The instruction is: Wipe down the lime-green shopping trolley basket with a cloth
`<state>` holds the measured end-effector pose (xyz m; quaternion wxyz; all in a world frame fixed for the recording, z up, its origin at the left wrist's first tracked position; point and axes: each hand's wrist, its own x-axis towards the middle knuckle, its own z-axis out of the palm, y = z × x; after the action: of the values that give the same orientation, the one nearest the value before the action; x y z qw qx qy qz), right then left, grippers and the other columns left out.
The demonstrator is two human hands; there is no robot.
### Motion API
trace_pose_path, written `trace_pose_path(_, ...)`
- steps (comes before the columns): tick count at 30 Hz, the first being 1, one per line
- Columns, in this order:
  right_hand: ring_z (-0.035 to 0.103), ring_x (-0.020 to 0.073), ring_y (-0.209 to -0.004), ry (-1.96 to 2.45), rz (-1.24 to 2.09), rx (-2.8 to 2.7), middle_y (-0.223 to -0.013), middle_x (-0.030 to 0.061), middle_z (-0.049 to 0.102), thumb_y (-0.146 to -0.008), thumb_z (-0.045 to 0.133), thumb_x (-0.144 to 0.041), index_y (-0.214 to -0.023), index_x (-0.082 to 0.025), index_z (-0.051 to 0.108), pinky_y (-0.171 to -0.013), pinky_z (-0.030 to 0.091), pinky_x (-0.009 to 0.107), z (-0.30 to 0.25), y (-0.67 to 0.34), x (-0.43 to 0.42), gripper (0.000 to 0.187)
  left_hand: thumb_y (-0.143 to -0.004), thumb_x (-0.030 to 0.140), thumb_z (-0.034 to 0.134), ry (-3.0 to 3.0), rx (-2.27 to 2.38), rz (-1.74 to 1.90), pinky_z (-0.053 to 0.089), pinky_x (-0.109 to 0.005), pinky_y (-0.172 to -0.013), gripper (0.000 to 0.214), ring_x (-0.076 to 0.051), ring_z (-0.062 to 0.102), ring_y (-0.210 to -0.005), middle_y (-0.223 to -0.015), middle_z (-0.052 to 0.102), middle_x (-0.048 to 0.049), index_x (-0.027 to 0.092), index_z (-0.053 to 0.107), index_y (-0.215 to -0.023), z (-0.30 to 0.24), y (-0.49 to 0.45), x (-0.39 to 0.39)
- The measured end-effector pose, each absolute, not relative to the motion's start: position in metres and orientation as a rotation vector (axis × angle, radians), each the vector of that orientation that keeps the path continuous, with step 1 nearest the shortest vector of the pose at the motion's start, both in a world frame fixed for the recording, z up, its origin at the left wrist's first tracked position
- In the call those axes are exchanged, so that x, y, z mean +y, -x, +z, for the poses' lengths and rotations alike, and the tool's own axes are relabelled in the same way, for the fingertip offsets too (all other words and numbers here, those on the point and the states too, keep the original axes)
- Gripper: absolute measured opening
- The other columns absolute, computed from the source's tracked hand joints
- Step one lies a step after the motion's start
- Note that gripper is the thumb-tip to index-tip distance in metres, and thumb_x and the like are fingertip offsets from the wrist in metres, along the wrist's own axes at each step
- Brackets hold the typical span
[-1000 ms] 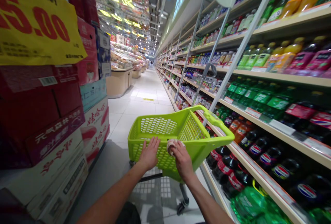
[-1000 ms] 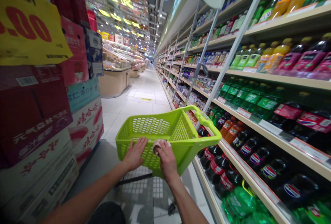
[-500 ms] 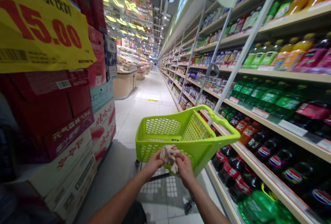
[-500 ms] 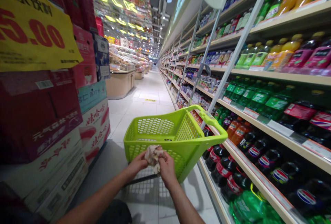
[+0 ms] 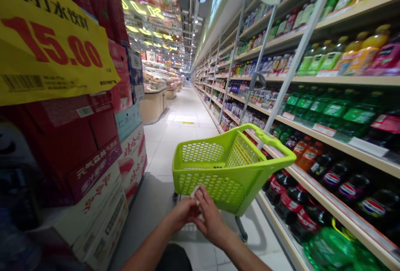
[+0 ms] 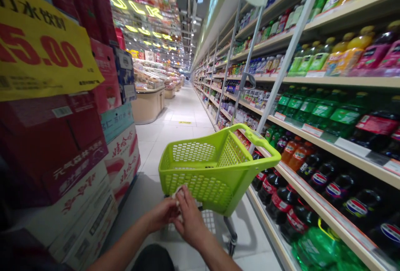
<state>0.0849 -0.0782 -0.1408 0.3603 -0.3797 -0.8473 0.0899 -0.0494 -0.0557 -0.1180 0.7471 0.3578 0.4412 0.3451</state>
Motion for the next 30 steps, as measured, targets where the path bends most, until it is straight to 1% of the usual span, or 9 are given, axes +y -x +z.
trace_pose_path(3, 0.019, 0.0200, -0.131, 0.845, 0.098, -2.306, -0.140, 0.0116, 0.027, -0.075, 0.048, -0.006, -0.133, -0.018, 0.031, -0.102, 0.030, 0.039, -0.132, -0.077, -0.067, 0.061, -0.058, 0.027, 0.055, -0.912, 0.984, 0.688, 0.042, -0.022, -0.055, 0.026, -0.011, 0.054, -0.059, -0.066, 0.061, 0.0012, 0.017, 0.058, -0.082, -0.105, 0.074, -0.044)
trace_pose_path(6, 0.028, 0.0159, -0.128, 0.818, -0.046, -2.271, -0.134, 0.0067, 0.039, -0.082, 0.040, -0.006, -0.125, -0.023, 0.043, -0.100, 0.035, 0.035, -0.114, -0.062, -0.037, 0.046, -0.057, 0.013, 0.050, -1.275, 1.292, 0.768, 0.045, -0.025, -0.067, 0.032, -0.016, 0.058, -0.079, -0.085, 0.065, -0.0022, 0.017, 0.060, -0.087, -0.087, 0.104, -0.022)
trace_pose_path(8, 0.027, 0.0180, -0.128, 0.815, -0.164, -2.214, -0.130, 0.0061, 0.045, -0.085, 0.039, -0.009, -0.120, -0.023, 0.049, -0.101, 0.035, 0.038, -0.101, -0.045, -0.010, 0.039, -0.058, 0.006, 0.044, -1.433, 1.536, 0.903, 0.044, -0.027, -0.078, 0.042, -0.017, 0.055, -0.094, -0.103, 0.062, -0.0057, 0.016, 0.058, -0.095, -0.079, 0.122, -0.005)
trace_pose_path(11, 0.023, 0.0242, -0.129, 0.860, -0.297, -2.172, -0.127, 0.0101, 0.048, -0.086, 0.040, -0.012, -0.116, -0.019, 0.052, -0.100, 0.033, 0.047, -0.095, -0.015, 0.028, 0.034, -0.061, 0.002, 0.037, -1.495, 1.702, 0.987, 0.038, -0.030, -0.092, 0.053, -0.017, 0.049, -0.108, -0.122, 0.051, -0.0096, 0.012, 0.050, -0.111, -0.079, 0.138, 0.013)
trace_pose_path(14, 0.028, 0.0262, -0.127, 0.854, -0.313, -2.265, -0.123, 0.0124, 0.051, -0.086, 0.040, -0.012, -0.114, -0.015, 0.054, -0.098, 0.034, 0.051, -0.120, 0.005, 0.047, 0.031, -0.063, 0.001, 0.037, -1.543, 1.798, 0.961, 0.037, -0.030, -0.094, 0.054, -0.017, 0.051, -0.107, -0.122, 0.051, -0.0103, 0.012, 0.047, -0.114, -0.091, 0.142, 0.017)
trace_pose_path(19, 0.047, 0.0210, -0.114, 0.847, -0.214, -2.393, -0.109, 0.0104, 0.060, -0.084, 0.044, -0.013, -0.105, -0.014, 0.059, -0.094, 0.042, 0.040, -0.183, -0.005, 0.029, 0.026, -0.063, 0.000, 0.037, -1.562, 1.896, 0.893, 0.040, -0.029, -0.091, 0.051, -0.019, 0.055, -0.102, -0.117, 0.054, -0.0163, 0.004, 0.048, -0.113, -0.110, 0.142, 0.015)
trace_pose_path(21, 0.046, 0.0201, -0.115, 0.817, -0.206, -2.386, -0.110, 0.0092, 0.060, -0.085, 0.044, -0.014, -0.105, -0.015, 0.059, -0.095, 0.042, 0.038, -0.179, -0.013, 0.023, 0.025, -0.064, 0.000, 0.036, -1.590, 1.906, 0.902, 0.038, -0.029, -0.094, 0.053, -0.019, 0.053, -0.106, -0.119, 0.053, -0.0158, 0.004, 0.047, -0.115, -0.110, 0.141, 0.019)
trace_pose_path(26, 0.029, 0.0171, -0.127, 0.824, -0.148, -2.116, -0.127, 0.0060, 0.048, -0.087, 0.037, -0.013, -0.116, -0.019, 0.053, -0.103, 0.032, 0.037, -0.133, -0.037, 0.027, 0.033, -0.064, -0.001, 0.035, -1.734, 1.882, 0.992, 0.029, -0.031, -0.102, 0.054, -0.018, 0.042, -0.117, -0.122, 0.051, -0.0118, 0.008, 0.046, -0.116, -0.099, 0.129, 0.036)
trace_pose_path(30, 0.039, 0.0175, -0.121, 0.968, 0.079, -2.133, -0.120, 0.0031, 0.055, -0.082, 0.041, -0.008, -0.112, -0.023, 0.056, -0.098, 0.039, 0.035, -0.149, -0.069, 0.016, 0.036, -0.057, -0.002, 0.037, -1.842, 1.754, 1.118, 0.029, -0.035, -0.104, 0.054, -0.018, 0.043, -0.116, -0.116, 0.055, -0.0056, 0.016, 0.053, -0.106, -0.096, 0.107, 0.042)
